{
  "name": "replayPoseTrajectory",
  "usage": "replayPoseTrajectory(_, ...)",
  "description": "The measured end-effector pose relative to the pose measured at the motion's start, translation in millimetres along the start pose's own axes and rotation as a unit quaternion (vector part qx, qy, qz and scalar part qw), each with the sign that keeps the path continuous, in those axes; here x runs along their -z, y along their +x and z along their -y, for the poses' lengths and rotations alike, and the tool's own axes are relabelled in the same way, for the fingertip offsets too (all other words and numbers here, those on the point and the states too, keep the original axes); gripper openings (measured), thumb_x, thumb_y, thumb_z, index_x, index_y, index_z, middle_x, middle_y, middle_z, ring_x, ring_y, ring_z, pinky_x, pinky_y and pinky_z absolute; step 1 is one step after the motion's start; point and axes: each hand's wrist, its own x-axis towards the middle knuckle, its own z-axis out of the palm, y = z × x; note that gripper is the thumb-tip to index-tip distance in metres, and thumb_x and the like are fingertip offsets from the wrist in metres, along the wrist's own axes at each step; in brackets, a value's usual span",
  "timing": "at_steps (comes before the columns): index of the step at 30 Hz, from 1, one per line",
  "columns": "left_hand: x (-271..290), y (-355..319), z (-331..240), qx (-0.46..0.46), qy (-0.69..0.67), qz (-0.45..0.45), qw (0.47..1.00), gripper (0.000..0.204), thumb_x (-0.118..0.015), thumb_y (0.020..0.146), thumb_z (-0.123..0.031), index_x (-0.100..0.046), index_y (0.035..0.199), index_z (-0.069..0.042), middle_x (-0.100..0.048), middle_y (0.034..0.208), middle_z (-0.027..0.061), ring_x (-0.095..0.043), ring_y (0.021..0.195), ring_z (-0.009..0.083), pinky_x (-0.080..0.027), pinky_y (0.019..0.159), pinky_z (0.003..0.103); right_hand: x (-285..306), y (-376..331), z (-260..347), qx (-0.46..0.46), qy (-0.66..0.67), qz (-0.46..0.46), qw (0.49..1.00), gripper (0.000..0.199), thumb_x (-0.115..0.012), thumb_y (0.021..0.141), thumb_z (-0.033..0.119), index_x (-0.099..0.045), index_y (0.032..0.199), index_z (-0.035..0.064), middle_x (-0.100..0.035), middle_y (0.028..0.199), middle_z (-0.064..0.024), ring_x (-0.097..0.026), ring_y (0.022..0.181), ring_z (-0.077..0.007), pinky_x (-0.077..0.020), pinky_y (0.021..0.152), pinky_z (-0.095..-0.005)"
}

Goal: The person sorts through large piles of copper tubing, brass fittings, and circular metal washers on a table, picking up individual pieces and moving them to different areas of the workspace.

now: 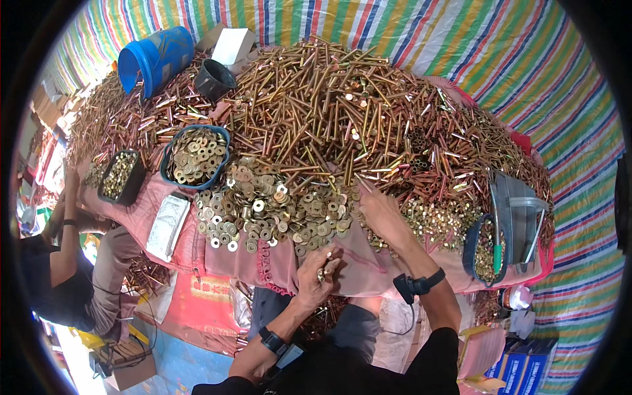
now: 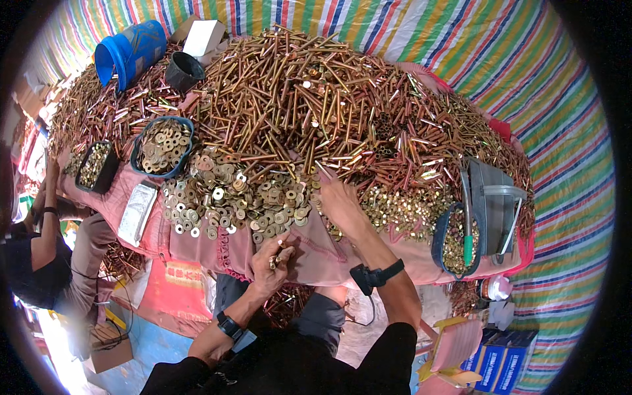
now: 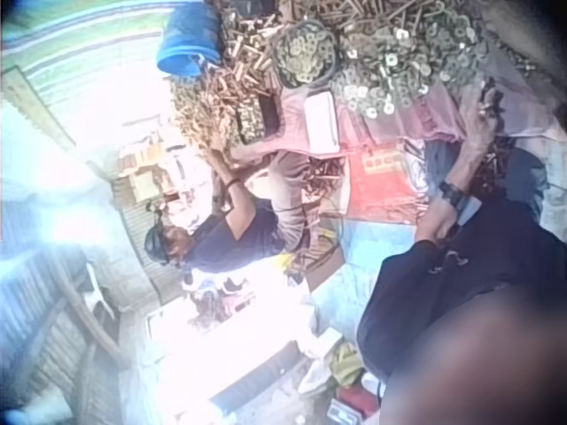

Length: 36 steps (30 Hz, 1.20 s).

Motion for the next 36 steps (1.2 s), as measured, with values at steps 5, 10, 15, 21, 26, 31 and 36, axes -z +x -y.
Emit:
replayPoseTrajectory(5,-1.2,1.7,-1.2,-0.024,-0.008,-0.005,1.000,0.044,-0.075,0.092,0.003,-0.068,0.135,-0.003,-0.070,0.097,0.0147,-0.067,0.085,0.0318,-0.055,0.080,0.040,30.6,-31.5,35.2,-0.152,0.344,0.045,0.926,0.014,-0.072,0.096,0.008,-0.074,0.105,-0.0027,-0.074,0.098,-0.0177,-0.073,0.086,-0.0245,-0.0572,0.075,-0.0360)
replayPoseTrajectory(10,-1.6,0.4,2.9,-0.053,0.014,0.005,0.998,0.045,-0.075,0.091,0.004,-0.067,0.135,-0.002,-0.070,0.098,0.0156,-0.066,0.086,0.0329,-0.054,0.079,0.040,37.0,-66.7,77.1,-0.026,0.420,0.033,0.906,0.018,-0.074,0.095,0.005,-0.077,0.113,-0.0001,-0.075,0.110,-0.0115,-0.072,0.095,-0.0175,-0.0567,0.079,-0.0289)
replayPoseTrajectory(15,-3.4,1.5,9.9,-0.099,-0.005,-0.013,0.995,0.049,-0.074,0.088,0.006,-0.067,0.136,-0.002,-0.068,0.097,0.0158,-0.065,0.085,0.0338,-0.053,0.078,0.041,24.3,-75.9,101.7,-0.007,0.458,-0.045,0.888,0.020,-0.074,0.094,-0.001,-0.077,0.114,-0.0013,-0.075,0.110,-0.0117,-0.072,0.097,-0.0177,-0.0577,0.083,-0.0294)
replayPoseTrajectory(21,-3.7,1.8,9.9,-0.100,-0.012,-0.014,0.995,0.051,-0.072,0.083,0.010,-0.068,0.133,-0.003,-0.066,0.095,0.0152,-0.064,0.083,0.0342,-0.052,0.077,0.041,22.4,-76.7,112.1,-0.006,0.444,-0.096,0.891,0.021,-0.073,0.091,-0.006,-0.074,0.112,-0.0032,-0.076,0.113,-0.0147,-0.074,0.096,-0.0227,-0.0591,0.086,-0.0318)
replayPoseTrajectory(26,1.3,1.6,11.8,-0.082,-0.021,0.021,0.996,0.047,-0.070,0.083,0.008,-0.070,0.128,-0.004,-0.062,0.090,0.0128,-0.062,0.081,0.0329,-0.051,0.075,0.040,24.2,-72.1,106.7,0.127,0.321,-0.122,0.931,0.020,-0.072,0.091,-0.007,-0.074,0.110,-0.0016,-0.078,0.111,-0.0163,-0.075,0.097,-0.0268,-0.0600,0.088,-0.0344)
replayPoseTrajectory(31,0.1,2.0,12.9,-0.071,-0.030,0.017,0.997,0.046,-0.069,0.080,0.008,-0.072,0.124,-0.005,-0.061,0.088,0.0110,-0.061,0.079,0.0311,-0.049,0.073,0.039,21.3,-76.0,106.9,0.027,0.470,-0.081,0.878,0.019,-0.072,0.090,-0.007,-0.074,0.107,0.0005,-0.077,0.112,-0.0152,-0.075,0.099,-0.0286,-0.0593,0.089,-0.0348)
replayPoseTrajectory(36,3.4,1.7,15.7,-0.066,-0.027,0.047,0.996,0.047,-0.069,0.079,0.009,-0.071,0.123,-0.004,-0.061,0.089,0.0118,-0.061,0.081,0.0318,-0.049,0.074,0.039,23.3,-74.0,104.9,0.079,0.420,-0.093,0.899,0.018,-0.072,0.089,-0.007,-0.074,0.105,0.0019,-0.076,0.110,-0.0150,-0.075,0.098,-0.0286,-0.0598,0.085,-0.0346)
